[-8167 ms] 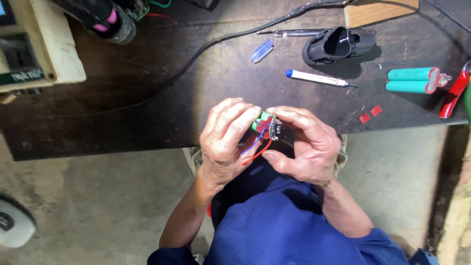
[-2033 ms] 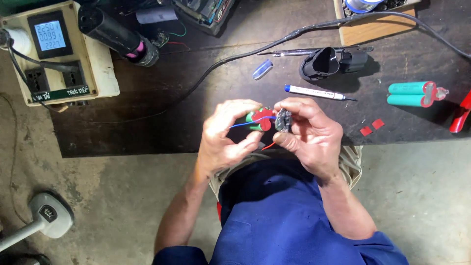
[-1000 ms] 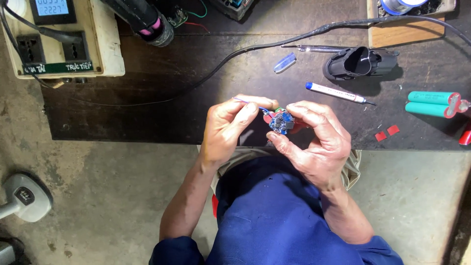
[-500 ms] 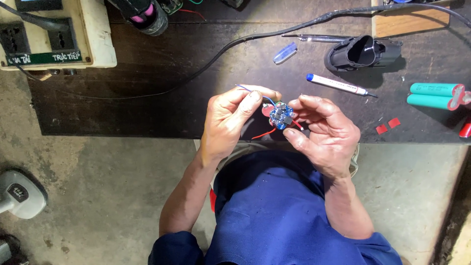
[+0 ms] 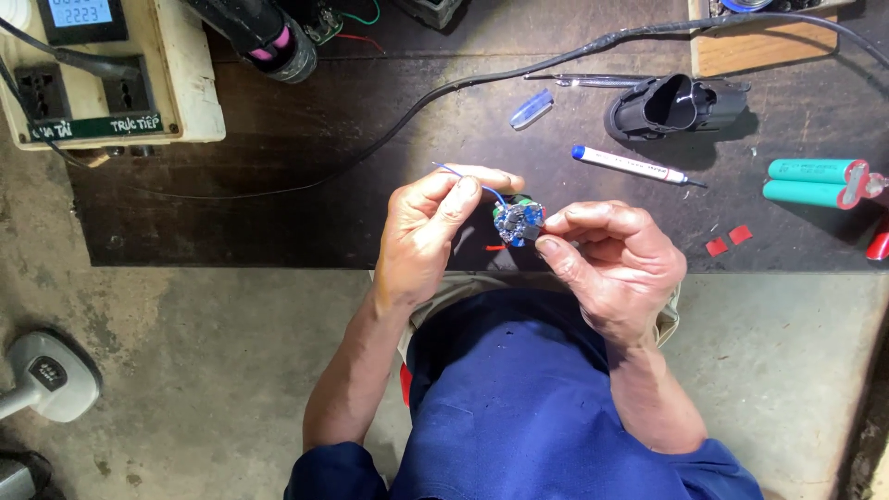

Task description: Assembling a battery pack by connecting a BMS circuit board to lithium-ion batteries on a repair bench.

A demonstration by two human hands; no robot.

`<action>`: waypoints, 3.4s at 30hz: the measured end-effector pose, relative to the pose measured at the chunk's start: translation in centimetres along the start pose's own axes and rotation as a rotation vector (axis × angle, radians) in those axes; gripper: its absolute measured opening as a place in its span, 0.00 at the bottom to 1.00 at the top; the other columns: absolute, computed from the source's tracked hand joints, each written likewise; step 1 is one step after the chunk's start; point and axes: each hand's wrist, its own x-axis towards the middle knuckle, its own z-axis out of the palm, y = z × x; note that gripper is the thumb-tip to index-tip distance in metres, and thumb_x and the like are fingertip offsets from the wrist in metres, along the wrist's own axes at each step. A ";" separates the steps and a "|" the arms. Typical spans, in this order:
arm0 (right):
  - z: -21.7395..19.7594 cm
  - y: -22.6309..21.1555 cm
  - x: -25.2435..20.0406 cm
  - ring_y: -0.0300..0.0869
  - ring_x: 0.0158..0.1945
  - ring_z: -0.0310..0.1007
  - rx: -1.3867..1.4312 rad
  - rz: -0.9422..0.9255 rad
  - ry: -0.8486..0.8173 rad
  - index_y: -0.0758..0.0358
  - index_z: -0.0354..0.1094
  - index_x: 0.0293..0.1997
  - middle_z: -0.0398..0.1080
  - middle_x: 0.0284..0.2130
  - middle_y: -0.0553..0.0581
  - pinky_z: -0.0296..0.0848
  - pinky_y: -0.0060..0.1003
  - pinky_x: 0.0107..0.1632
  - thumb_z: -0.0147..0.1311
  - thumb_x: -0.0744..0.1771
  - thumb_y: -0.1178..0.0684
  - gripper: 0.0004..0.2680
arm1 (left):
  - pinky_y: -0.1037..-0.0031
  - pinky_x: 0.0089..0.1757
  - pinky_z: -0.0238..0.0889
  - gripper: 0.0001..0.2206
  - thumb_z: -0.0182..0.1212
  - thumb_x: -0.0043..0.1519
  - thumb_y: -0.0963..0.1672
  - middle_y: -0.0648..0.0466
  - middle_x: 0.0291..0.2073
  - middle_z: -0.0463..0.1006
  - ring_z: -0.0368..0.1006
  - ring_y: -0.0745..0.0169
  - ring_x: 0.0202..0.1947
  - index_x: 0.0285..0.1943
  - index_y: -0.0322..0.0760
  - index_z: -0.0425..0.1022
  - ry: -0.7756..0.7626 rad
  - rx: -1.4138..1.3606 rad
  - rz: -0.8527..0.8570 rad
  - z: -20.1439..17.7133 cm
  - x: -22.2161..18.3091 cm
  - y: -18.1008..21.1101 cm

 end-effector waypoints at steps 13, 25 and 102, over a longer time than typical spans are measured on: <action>0.6 0.5 -0.1 0.47 0.31 0.80 -0.115 -0.099 0.071 0.82 0.69 0.41 0.74 0.31 0.72 0.82 0.39 0.36 0.68 0.61 0.71 0.11 | 0.71 0.49 0.71 0.11 0.58 0.69 0.42 0.44 0.40 0.82 0.76 0.63 0.43 0.46 0.27 0.82 0.028 0.017 -0.022 0.5 0.2 0.1; 0.8 -0.5 0.5 0.51 0.32 0.81 -0.132 -0.116 0.057 0.83 0.69 0.38 0.74 0.29 0.72 0.82 0.42 0.37 0.67 0.61 0.74 0.09 | 0.69 0.51 0.73 0.11 0.66 0.63 0.41 0.44 0.44 0.83 0.78 0.63 0.47 0.52 0.28 0.80 -0.115 0.017 -0.068 0.0 0.0 0.2; 2.3 -1.4 0.8 0.51 0.33 0.81 -0.207 -0.208 0.112 0.81 0.73 0.43 0.74 0.34 0.73 0.83 0.42 0.34 0.72 0.60 0.63 0.13 | 0.55 0.45 0.76 0.13 0.66 0.61 0.42 0.39 0.42 0.82 0.81 0.39 0.41 0.50 0.24 0.79 0.228 0.710 0.818 2.7 -1.6 -3.6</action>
